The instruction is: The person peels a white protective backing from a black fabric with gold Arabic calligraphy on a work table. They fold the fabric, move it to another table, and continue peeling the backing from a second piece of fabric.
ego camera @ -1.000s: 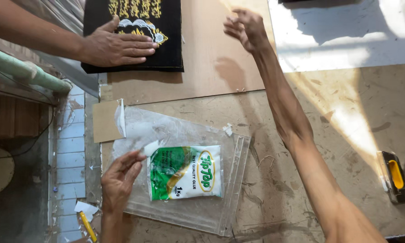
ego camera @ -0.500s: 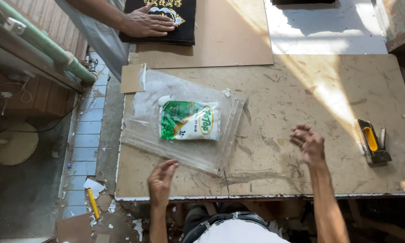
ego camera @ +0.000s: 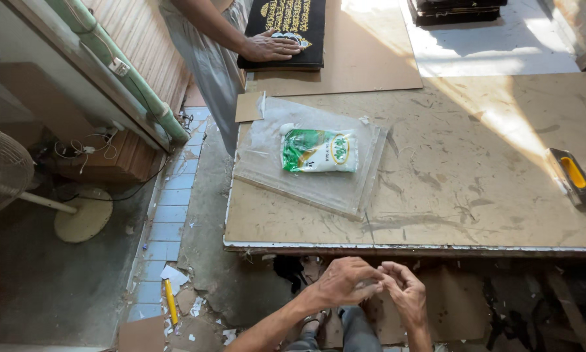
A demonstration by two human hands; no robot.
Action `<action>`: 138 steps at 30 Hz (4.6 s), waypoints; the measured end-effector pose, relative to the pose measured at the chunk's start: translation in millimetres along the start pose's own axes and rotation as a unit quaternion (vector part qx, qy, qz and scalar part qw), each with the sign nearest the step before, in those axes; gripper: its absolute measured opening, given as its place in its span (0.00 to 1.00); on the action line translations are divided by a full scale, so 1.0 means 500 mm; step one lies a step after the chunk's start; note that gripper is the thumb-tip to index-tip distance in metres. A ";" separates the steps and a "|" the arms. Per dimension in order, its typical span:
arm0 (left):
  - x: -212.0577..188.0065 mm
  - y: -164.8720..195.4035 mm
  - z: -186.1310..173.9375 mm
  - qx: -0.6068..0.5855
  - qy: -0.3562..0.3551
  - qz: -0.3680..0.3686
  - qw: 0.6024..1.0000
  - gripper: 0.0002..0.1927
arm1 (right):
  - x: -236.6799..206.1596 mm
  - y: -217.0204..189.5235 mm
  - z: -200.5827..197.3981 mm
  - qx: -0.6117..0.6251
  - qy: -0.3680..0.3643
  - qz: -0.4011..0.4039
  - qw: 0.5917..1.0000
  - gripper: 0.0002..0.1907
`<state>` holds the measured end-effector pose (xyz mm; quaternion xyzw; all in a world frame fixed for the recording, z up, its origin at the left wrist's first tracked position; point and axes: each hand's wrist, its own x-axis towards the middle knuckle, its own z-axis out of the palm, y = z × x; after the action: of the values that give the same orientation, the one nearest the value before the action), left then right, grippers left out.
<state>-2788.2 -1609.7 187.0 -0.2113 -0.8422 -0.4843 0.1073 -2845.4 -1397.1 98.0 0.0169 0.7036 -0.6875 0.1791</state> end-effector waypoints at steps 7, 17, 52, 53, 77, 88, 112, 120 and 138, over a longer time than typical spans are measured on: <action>-0.197 0.030 0.060 -0.093 -0.046 -0.189 0.977 0.13 | -0.233 0.051 -0.080 0.015 0.112 0.001 0.994 0.16; -0.343 0.195 0.241 0.005 0.039 -0.058 0.998 0.11 | -0.575 0.209 -0.192 0.071 0.122 -0.059 0.988 0.12; -1.247 1.004 0.920 -0.184 -0.647 0.149 0.725 0.16 | -2.153 0.670 0.057 0.070 0.669 0.023 0.740 0.10; -1.300 1.028 0.937 -0.194 -0.665 0.159 0.704 0.16 | -2.194 0.685 0.062 0.066 0.669 0.048 0.739 0.10; -2.696 1.917 1.441 -0.182 -0.913 0.250 0.266 0.15 | -3.609 1.021 0.195 0.125 0.902 0.181 0.372 0.11; -3.103 2.496 1.670 -0.247 -0.861 0.334 0.294 0.14 | -4.046 1.331 0.239 0.358 0.909 0.096 0.193 0.12; -3.656 3.172 2.349 -0.297 -0.763 0.221 0.530 0.13 | -5.526 1.492 -0.652 -0.090 0.870 0.168 0.454 0.15; -3.721 3.391 2.550 -0.292 -0.715 0.221 0.595 0.12 | -6.007 1.643 -0.926 -0.342 0.813 0.347 0.318 0.29; -4.003 3.571 2.659 -0.148 -0.690 0.028 0.708 0.15 | -6.673 1.956 -1.323 -0.413 0.689 0.537 0.255 0.45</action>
<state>-158.8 -180.8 115.9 -0.5229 -0.5930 -0.3182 -0.5231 387.8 41.9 69.6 0.7822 0.5783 0.2232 -0.0628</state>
